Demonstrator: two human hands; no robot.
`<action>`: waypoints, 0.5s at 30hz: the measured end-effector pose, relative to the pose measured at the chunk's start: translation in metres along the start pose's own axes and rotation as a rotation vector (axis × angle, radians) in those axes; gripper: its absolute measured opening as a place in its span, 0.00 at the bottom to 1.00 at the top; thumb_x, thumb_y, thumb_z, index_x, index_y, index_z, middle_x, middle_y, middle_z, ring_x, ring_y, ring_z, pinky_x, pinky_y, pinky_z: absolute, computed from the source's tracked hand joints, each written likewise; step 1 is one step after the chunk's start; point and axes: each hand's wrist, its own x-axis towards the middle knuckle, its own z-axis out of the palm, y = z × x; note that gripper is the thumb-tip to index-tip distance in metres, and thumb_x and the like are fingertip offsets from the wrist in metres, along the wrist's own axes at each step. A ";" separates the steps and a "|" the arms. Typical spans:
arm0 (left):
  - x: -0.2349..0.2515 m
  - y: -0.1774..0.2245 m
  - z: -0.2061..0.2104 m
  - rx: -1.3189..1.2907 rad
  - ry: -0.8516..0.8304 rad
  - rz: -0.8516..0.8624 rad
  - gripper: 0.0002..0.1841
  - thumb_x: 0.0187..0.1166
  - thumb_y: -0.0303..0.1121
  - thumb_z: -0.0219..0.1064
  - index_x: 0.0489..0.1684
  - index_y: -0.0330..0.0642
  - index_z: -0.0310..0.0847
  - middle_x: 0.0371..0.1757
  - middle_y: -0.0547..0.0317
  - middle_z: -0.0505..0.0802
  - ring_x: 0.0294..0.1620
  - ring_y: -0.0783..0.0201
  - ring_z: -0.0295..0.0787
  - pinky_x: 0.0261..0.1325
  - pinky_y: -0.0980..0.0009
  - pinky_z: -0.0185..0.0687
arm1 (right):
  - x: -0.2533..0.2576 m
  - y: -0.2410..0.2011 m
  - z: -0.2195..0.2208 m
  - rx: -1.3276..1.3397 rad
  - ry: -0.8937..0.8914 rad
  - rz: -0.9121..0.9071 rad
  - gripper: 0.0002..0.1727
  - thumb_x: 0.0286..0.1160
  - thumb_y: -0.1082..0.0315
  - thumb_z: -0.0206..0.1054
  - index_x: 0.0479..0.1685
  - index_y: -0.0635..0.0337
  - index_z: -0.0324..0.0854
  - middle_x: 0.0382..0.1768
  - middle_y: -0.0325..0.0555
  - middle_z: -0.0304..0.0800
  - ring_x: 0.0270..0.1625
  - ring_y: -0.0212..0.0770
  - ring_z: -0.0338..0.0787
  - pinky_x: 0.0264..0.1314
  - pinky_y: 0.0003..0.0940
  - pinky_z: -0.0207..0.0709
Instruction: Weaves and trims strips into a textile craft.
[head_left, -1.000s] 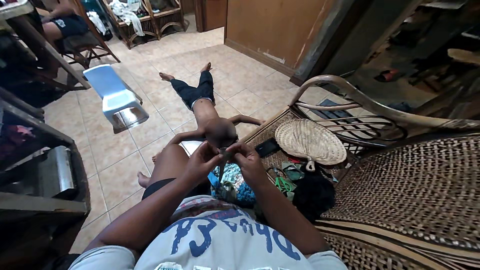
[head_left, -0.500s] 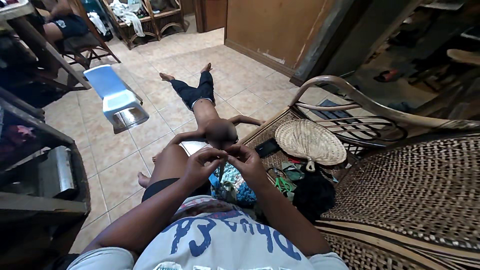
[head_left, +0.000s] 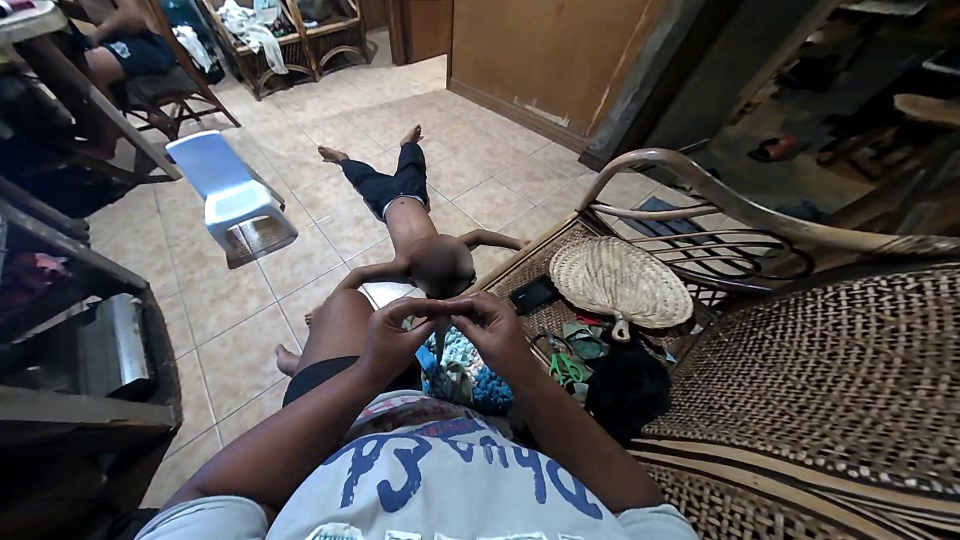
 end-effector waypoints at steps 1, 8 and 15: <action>0.000 0.000 0.000 0.014 0.004 0.006 0.09 0.67 0.22 0.77 0.44 0.35 0.93 0.45 0.60 0.97 0.49 0.72 0.93 0.59 0.72 0.89 | 0.000 0.001 0.000 0.007 0.002 0.003 0.09 0.71 0.79 0.70 0.48 0.66 0.90 0.49 0.46 0.89 0.49 0.30 0.89 0.55 0.25 0.86; -0.002 -0.002 -0.004 0.142 0.011 0.064 0.08 0.68 0.23 0.76 0.43 0.35 0.92 0.45 0.59 0.96 0.50 0.73 0.92 0.59 0.72 0.88 | -0.002 0.000 0.001 0.015 -0.001 0.012 0.09 0.70 0.79 0.71 0.47 0.66 0.90 0.49 0.46 0.90 0.50 0.30 0.90 0.56 0.26 0.86; 0.000 0.000 -0.009 0.276 -0.071 0.119 0.05 0.70 0.27 0.75 0.37 0.36 0.89 0.46 0.55 0.90 0.54 0.70 0.86 0.60 0.73 0.84 | -0.003 0.006 0.003 -0.042 0.012 -0.015 0.07 0.70 0.77 0.73 0.44 0.66 0.90 0.45 0.46 0.89 0.46 0.30 0.89 0.53 0.25 0.86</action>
